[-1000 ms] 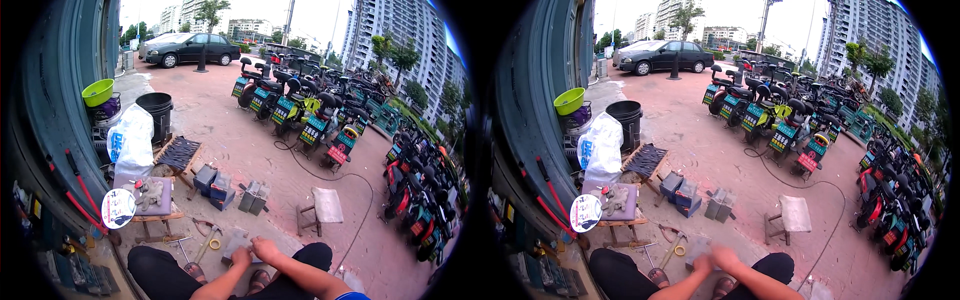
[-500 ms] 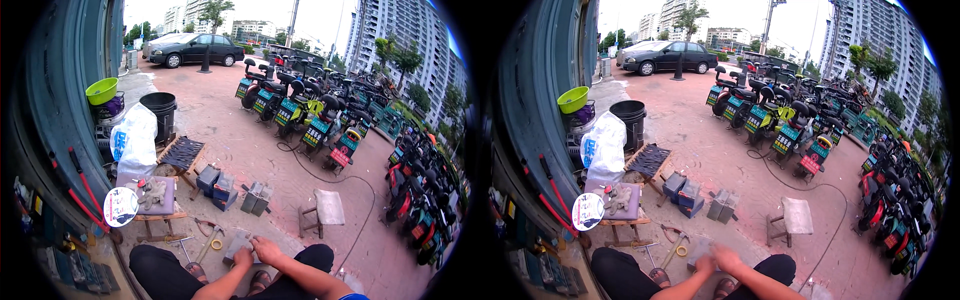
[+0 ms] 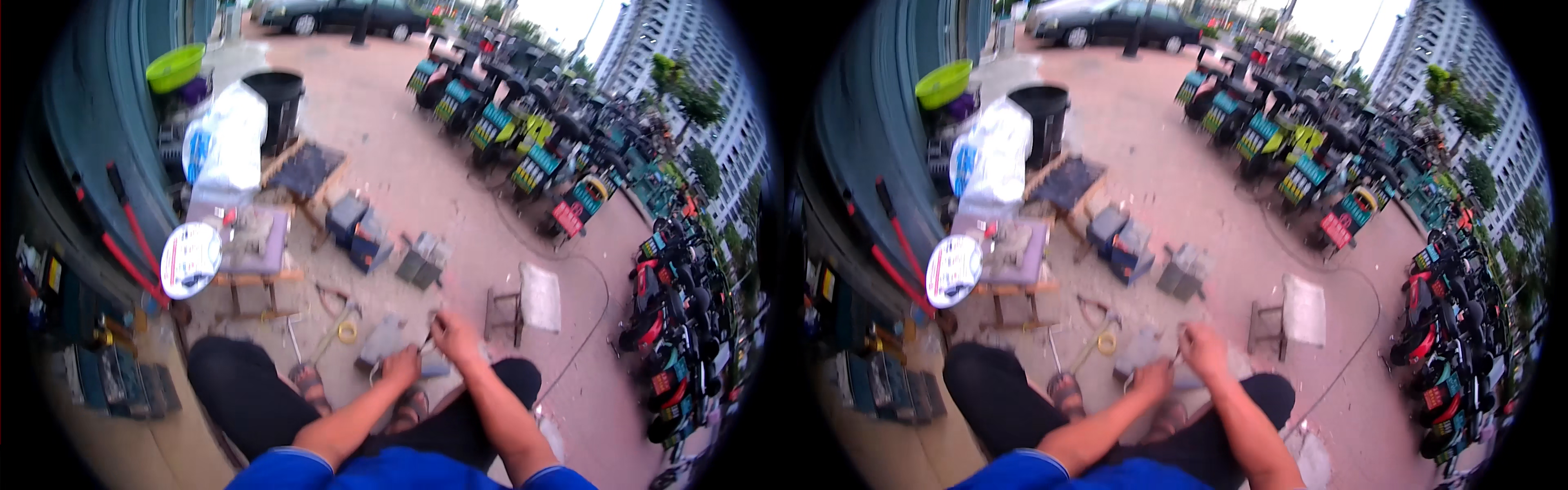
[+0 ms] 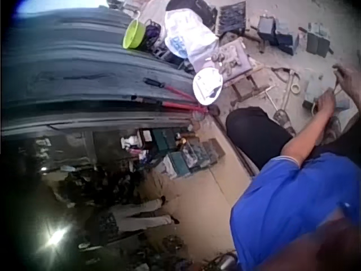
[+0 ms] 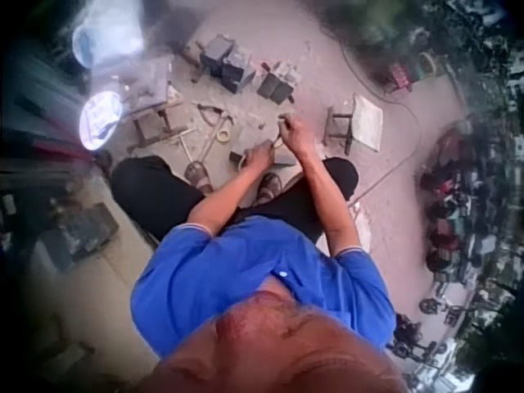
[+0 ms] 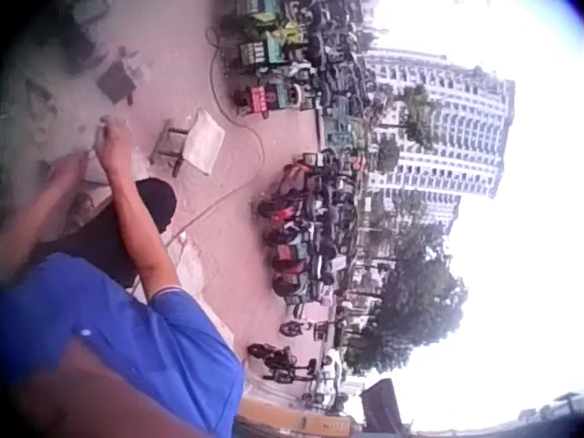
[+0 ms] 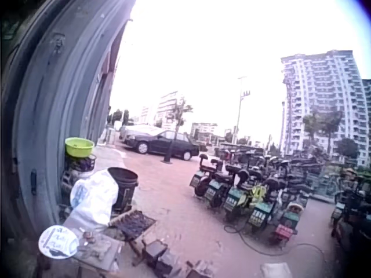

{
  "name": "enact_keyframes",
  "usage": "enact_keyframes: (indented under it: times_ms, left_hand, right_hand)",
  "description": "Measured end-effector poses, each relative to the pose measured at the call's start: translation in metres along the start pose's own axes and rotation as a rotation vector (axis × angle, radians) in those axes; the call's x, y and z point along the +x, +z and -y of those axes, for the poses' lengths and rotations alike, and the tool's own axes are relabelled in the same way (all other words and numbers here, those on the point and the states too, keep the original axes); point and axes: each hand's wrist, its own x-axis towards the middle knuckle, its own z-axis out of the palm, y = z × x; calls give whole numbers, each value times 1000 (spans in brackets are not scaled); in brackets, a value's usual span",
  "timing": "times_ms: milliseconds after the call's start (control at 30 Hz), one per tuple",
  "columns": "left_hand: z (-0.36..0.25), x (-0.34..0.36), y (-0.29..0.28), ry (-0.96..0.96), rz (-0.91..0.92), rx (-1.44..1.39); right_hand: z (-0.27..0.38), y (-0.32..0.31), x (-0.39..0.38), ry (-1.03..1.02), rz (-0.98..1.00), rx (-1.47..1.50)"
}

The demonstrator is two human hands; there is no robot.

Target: The person works on battery packs, handling and positioning the battery cases by hand and manipulating the wiring and terminals using pliers and a screwdriver.

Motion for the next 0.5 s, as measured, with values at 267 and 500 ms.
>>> enact_keyframes:
  times_ms: [267, 500]
  left_hand:
    - [28, -3, -53, -395, -241, -36]
    - [127, -5, -24, -486, -306, -165]
  right_hand:
    - [7, -17, 7, 478, -48, 285]
    - [3, 15, -11, 661, 524, 649]
